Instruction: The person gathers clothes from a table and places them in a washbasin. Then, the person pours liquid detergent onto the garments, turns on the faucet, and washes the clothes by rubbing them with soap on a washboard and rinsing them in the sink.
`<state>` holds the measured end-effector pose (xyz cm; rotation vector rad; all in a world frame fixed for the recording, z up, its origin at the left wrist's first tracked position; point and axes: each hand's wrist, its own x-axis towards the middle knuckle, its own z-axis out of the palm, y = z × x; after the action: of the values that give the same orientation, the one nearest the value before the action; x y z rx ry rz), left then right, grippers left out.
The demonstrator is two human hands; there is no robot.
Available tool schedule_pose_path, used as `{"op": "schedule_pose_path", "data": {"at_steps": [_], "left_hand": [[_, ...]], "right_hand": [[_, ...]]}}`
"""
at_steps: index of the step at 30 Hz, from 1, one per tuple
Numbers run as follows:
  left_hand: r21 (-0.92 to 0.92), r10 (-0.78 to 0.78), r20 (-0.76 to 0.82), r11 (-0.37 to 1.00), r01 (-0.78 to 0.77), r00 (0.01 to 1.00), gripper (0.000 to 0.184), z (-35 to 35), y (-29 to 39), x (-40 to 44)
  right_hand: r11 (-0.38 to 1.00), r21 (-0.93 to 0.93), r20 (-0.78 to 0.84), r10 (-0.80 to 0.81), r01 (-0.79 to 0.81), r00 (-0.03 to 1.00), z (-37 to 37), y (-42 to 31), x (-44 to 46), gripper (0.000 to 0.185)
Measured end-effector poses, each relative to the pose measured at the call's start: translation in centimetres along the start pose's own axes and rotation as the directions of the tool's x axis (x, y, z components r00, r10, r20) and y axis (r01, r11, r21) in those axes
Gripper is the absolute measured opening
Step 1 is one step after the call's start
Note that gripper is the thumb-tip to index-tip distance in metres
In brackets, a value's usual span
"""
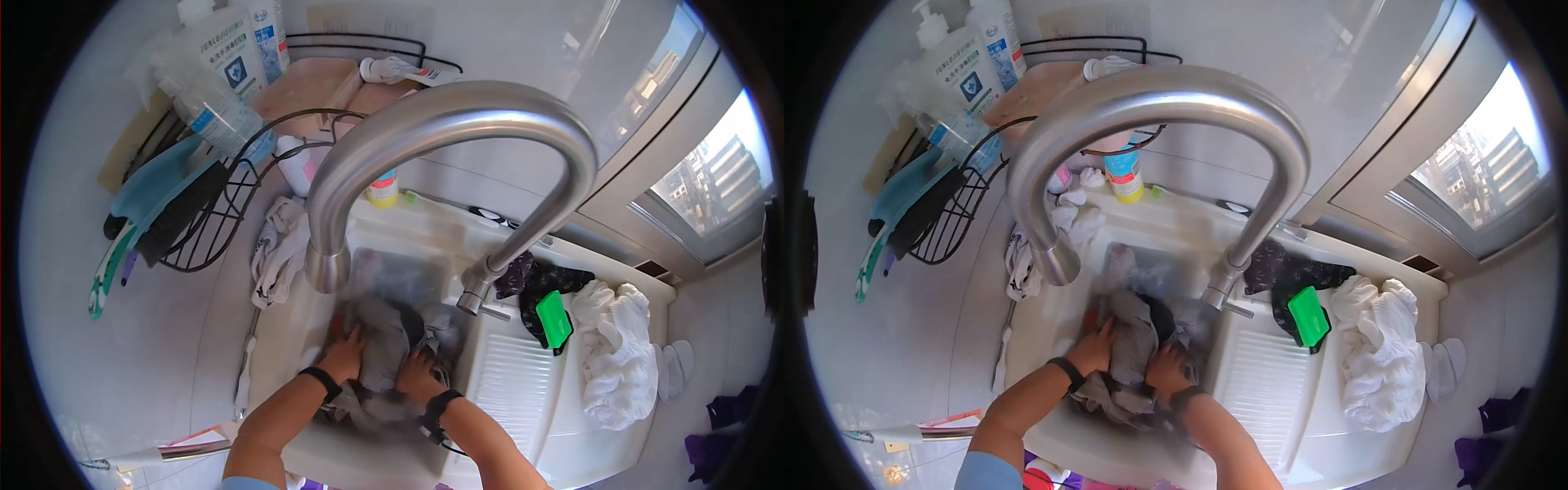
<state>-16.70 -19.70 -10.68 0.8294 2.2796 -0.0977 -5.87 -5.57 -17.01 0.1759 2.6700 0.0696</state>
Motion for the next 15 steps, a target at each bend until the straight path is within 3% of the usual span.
{"op": "schedule_pose_path", "data": {"at_steps": [3,6,9,12,15], "left_hand": [[0.075,0.031,0.045,0.997,-0.034,0.999,0.086,-2.2,-0.5,3.2],[0.016,-0.092,-0.074,0.996,0.093,0.993,0.068,-1.3,-1.4,7.7],[0.284,0.085,0.007,0.955,-0.083,0.996,0.051,-6.2,-0.2,5.9],[0.319,0.125,0.027,0.939,-0.128,0.992,0.038,-8.3,-0.4,7.4],[0.019,0.014,0.267,1.000,-0.020,0.964,0.052,-14.5,0.5,8.0]], "right_hand": [[0.983,0.184,0.102,0.000,-0.018,0.995,-1.8,1.5,2.3,0.044],[0.954,0.299,0.311,-0.132,0.034,0.941,-2.2,3.4,5.6,0.044],[0.904,0.423,0.496,-0.280,0.052,0.822,-2.3,4.8,7.5,0.045],[0.893,0.448,0.513,-0.285,0.031,0.810,-4.3,6.2,8.1,0.040],[0.920,0.391,0.527,-0.195,-0.031,0.827,-6.5,6.3,7.1,0.038]]}}
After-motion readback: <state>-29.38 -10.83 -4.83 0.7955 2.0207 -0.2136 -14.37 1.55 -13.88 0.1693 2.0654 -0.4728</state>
